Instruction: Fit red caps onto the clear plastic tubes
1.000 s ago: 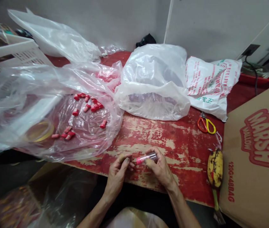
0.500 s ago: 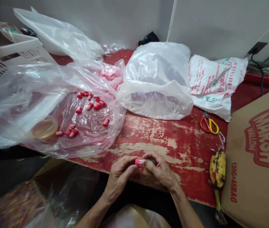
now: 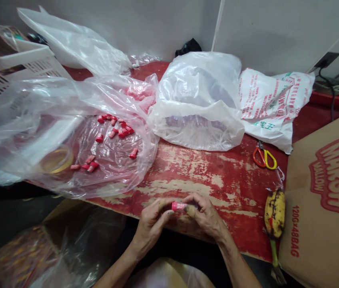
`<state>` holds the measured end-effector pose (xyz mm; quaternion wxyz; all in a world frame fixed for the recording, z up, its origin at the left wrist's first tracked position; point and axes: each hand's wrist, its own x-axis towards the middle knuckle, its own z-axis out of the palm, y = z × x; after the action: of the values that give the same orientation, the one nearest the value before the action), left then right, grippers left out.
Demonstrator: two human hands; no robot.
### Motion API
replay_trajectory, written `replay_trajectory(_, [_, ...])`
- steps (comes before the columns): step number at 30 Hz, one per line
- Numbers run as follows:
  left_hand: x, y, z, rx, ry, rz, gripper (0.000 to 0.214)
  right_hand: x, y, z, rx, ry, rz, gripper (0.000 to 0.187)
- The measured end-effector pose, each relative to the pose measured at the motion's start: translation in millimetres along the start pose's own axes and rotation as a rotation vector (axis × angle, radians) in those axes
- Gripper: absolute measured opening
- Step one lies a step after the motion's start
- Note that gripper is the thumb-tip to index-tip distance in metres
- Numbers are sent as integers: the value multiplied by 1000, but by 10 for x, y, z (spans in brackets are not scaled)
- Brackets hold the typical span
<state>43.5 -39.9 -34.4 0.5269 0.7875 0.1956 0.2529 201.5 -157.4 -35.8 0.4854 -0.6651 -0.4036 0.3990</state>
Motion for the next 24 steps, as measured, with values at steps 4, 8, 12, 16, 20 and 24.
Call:
replay_trajectory(4, [14, 7, -4, -60, -11, -72, 13, 29, -4, -30, -6, -27, -12, 35])
replay_trajectory(8, [24, 36, 15, -27, 16, -20, 15, 17, -55, -25, 15, -28, -87, 26])
replay_trajectory(12, [9, 26, 12, 68, 15, 147, 25, 3, -1, -28, 56, -9, -45, 27])
replay_trajectory(16, [8, -83, -124, 86, 124, 58, 22, -13, 180, -119, 317, 135, 180, 42])
replay_trajectory(20, [43, -150, -192, -25, 153, -127, 26, -65, 199, -231, 199, 332, 152, 33])
replay_trajectory(24, [85, -99, -30, -286, 96, -346, 28, -130, 60, -231, -28, 336, 69, 27])
